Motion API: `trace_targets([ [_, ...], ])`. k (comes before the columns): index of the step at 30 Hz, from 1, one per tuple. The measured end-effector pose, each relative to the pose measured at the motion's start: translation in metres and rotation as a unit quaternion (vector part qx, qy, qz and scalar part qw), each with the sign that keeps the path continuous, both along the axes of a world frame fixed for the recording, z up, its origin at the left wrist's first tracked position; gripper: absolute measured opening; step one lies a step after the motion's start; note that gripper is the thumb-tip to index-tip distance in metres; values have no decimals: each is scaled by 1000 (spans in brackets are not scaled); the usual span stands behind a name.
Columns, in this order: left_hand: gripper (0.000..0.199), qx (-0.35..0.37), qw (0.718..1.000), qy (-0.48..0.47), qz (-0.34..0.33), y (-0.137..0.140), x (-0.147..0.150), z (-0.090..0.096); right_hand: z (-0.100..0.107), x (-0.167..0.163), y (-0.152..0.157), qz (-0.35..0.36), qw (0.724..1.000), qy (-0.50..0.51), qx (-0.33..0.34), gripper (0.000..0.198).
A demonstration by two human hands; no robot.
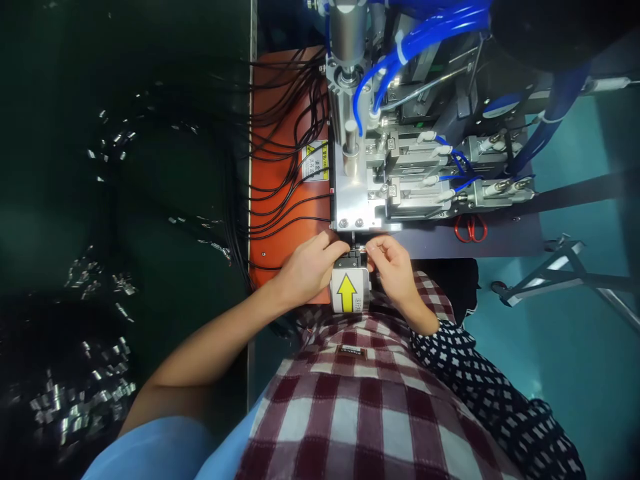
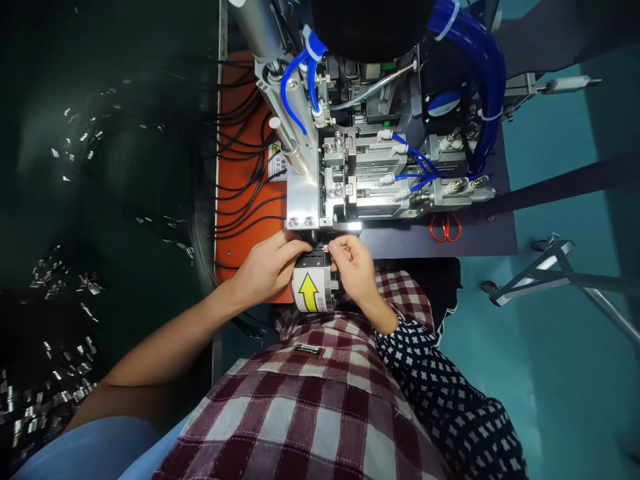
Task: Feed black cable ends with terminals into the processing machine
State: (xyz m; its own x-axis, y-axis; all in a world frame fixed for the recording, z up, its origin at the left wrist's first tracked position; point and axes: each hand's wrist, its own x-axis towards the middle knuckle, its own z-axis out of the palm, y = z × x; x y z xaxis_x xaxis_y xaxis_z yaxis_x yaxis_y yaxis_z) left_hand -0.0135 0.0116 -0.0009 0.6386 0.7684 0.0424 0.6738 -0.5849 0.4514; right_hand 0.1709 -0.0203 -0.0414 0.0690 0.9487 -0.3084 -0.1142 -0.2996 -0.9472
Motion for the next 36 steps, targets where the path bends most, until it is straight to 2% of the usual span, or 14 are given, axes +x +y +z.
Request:
trace_targets([
  [10, 27, 7, 1000, -12, -4, 0, -3, -3, -4, 0, -2, 6, 999, -32, 17, 21],
  [16, 29, 122, 990, 71, 0, -9, -3, 1, -4, -3, -1, -1, 996, 71, -46, 25],
  [20, 37, 65, 991, 120, -7, -16, -2, 10, -8, 4, -1, -5, 992, 100, -79, 31],
  [24, 41, 12, 993, 115, 33, -24, -2, 15, -9, 12, -4, -2, 995, 82, -50, 30],
  [29, 38, 11, 992, 117, 46, -32, -2, 15, -3, 11, -5, 39, 999, 27, -16, 25],
  [36, 33, 51, 991, 110, 49, -27, 3, 9, -3, 1, -7, -3, 1000, 24, 9, 17],
])
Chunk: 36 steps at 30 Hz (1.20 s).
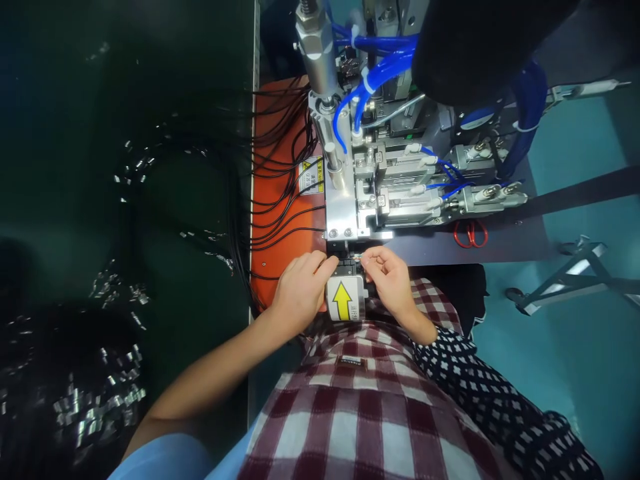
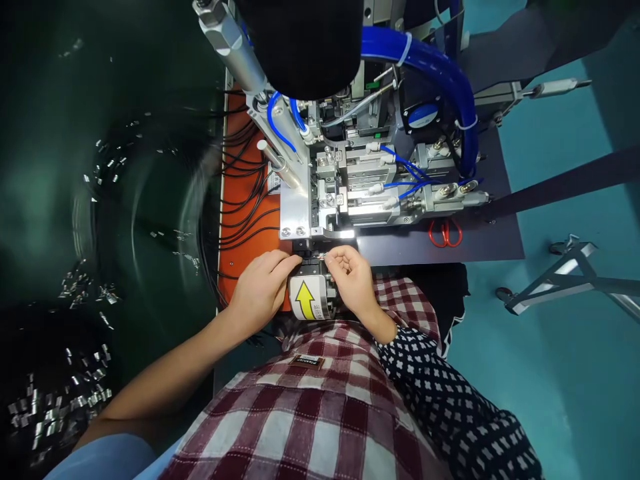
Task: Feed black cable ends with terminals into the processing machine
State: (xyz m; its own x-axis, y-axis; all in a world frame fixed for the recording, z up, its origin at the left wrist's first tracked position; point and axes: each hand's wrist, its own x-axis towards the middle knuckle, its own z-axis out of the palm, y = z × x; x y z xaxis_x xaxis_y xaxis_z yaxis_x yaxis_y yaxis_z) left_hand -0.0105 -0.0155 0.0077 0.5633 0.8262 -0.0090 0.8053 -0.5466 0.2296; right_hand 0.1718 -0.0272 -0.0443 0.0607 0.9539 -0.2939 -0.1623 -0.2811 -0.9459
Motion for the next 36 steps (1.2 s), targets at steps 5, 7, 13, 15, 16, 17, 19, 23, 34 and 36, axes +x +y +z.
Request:
trace_targets([
  [5, 32, 15, 1000, 3, 7, -1, 0, -3, -3, -2, -1, -27, 999, 21, 5, 13],
  [7, 32, 16, 1000, 3, 10, -3, -1, -4, -6, 0, -1, -40, 999, 29, -1, 11],
  [13, 31, 47, 999, 8, 13, -5, -1, -7, -5, 3, -1, -10, 1000, 16, -13, 22],
  [15, 30, 55, 998, 7, 13, -5, -1, -8, -2, 0, 0, -10, 1000, 7, -12, 23],
  [16, 30, 58, 998, 5, 12, -6, -1, -8, 0, -2, 1, -17, 1000, 8, -13, 22],
  [17, 30, 60, 998, 5, 11, -6, 0, -9, 1, -4, 2, -23, 1000, 14, -16, 21],
  [19, 30, 61, 998, 8, 11, -6, 0, -9, 3, -5, 6, -26, 998, 37, -36, 19],
  [23, 30, 54, 998, 18, 16, -5, 0, -8, 3, -2, 13, -12, 987, 110, -115, 17],
  [34, 33, 0, 997, -76, -4, -1, 13, -11, -7, 3, 4, 8, 996, 74, -44, 22],
  [36, 34, 9, 997, -75, -6, -1, 14, -12, -8, 4, 3, 13, 998, 51, -25, 23],
])
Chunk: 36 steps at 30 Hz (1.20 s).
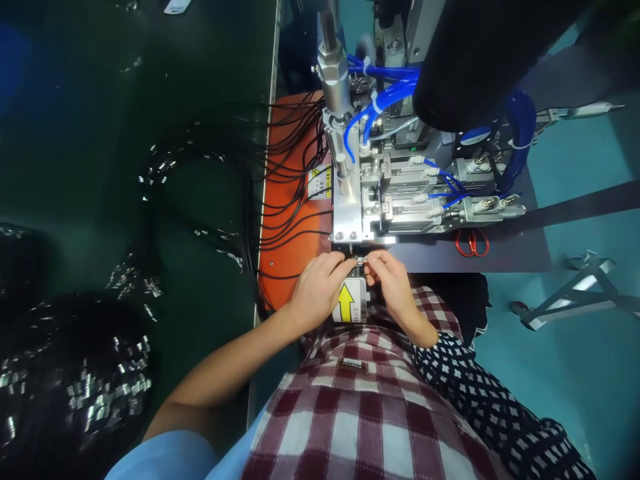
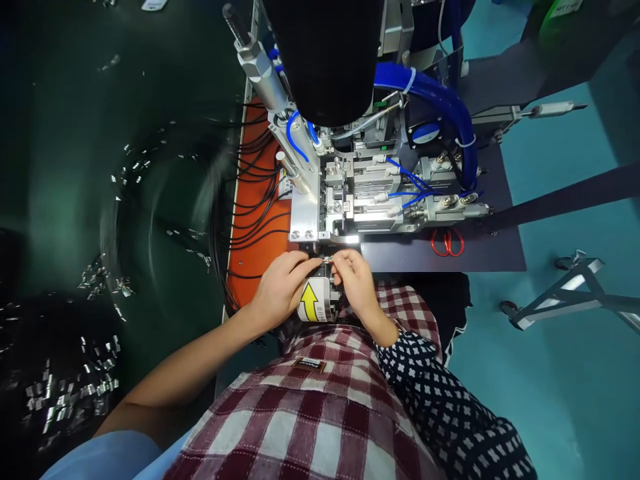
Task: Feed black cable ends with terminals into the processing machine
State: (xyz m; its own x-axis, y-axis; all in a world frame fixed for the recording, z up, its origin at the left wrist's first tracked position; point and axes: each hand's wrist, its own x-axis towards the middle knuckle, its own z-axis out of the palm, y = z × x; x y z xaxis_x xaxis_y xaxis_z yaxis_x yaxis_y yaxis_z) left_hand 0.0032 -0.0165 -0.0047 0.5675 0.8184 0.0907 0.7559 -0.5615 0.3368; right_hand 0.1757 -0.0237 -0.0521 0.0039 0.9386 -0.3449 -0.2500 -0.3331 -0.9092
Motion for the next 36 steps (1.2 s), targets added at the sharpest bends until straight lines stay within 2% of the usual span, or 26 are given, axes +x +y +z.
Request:
trace_targets([
  [9, 33, 13, 999, 49, 9, -2, 7, -2, 7, -8, 2, -20, 996, -80, 32, 22],
  [15, 33, 4, 997, -60, 41, -6, 0, -10, -2, -12, 4, -29, 999, -1, 25, 22],
  [18, 37, -21, 991, -110, 72, -12, -8, -10, -6, -13, 4, -49, 998, 4, 30, 22],
  [22, 36, -40, 988, -118, 86, -19, -14, -8, -8, -8, 0, -74, 996, -17, 37, 22],
  [29, 35, -27, 992, -89, 88, -20, -13, -10, -3, 0, -2, -21, 997, -61, 44, 25],
  [36, 36, -20, 993, -80, 90, -19, -12, -12, -1, -2, 0, 7, 1000, 11, 13, 25],
])
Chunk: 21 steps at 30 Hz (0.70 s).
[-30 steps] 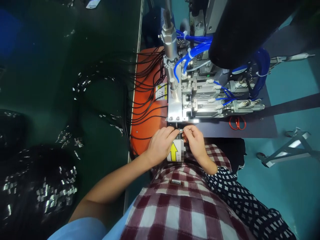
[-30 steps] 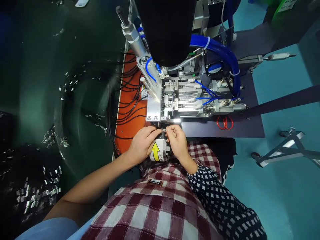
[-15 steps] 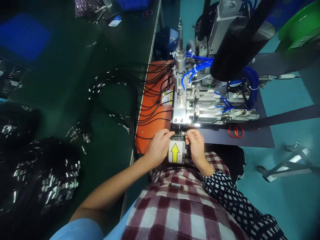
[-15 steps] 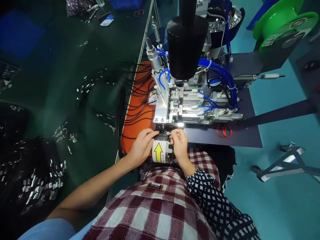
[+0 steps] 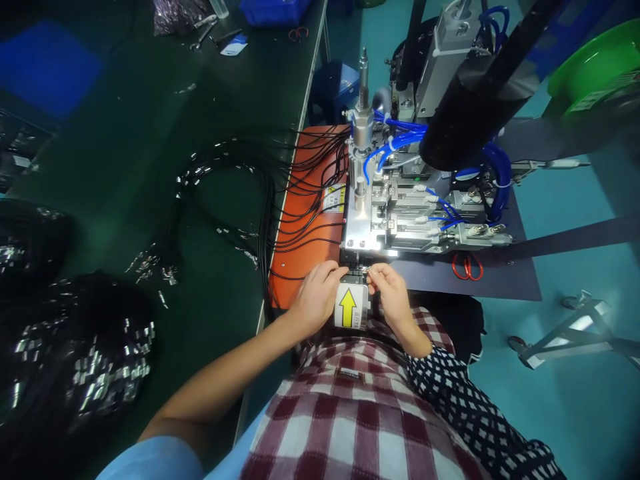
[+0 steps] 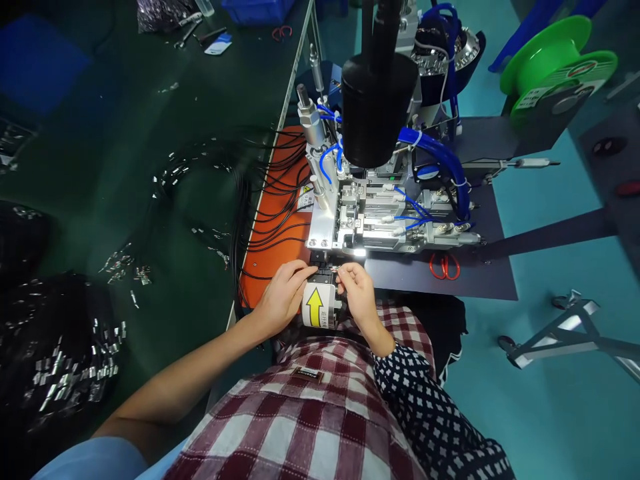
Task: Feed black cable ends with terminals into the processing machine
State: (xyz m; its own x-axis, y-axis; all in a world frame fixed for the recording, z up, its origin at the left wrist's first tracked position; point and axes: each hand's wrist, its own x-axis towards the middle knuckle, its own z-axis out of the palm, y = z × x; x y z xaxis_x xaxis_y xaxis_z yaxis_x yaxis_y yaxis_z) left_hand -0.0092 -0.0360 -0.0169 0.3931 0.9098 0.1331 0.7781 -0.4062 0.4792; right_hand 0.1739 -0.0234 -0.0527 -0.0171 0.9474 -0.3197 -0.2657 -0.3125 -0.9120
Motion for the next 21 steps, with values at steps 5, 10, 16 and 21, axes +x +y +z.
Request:
trace_targets([
  [5, 41, 3, 998, 42, 44, -18, -12, 5, -3, 4, -3, -9, 1000, -1, -13, 26],
  [10, 47, 15, 980, 163, 117, -43, -24, 5, -5, 8, -7, -23, 999, -15, -34, 24],
  [16, 51, 30, 965, 228, 126, -42, -24, 2, -7, 12, -8, -31, 999, -26, -14, 23],
  [21, 54, 23, 962, 236, 134, -37, -23, 3, -8, 6, -3, -22, 998, -50, 15, 26],
])
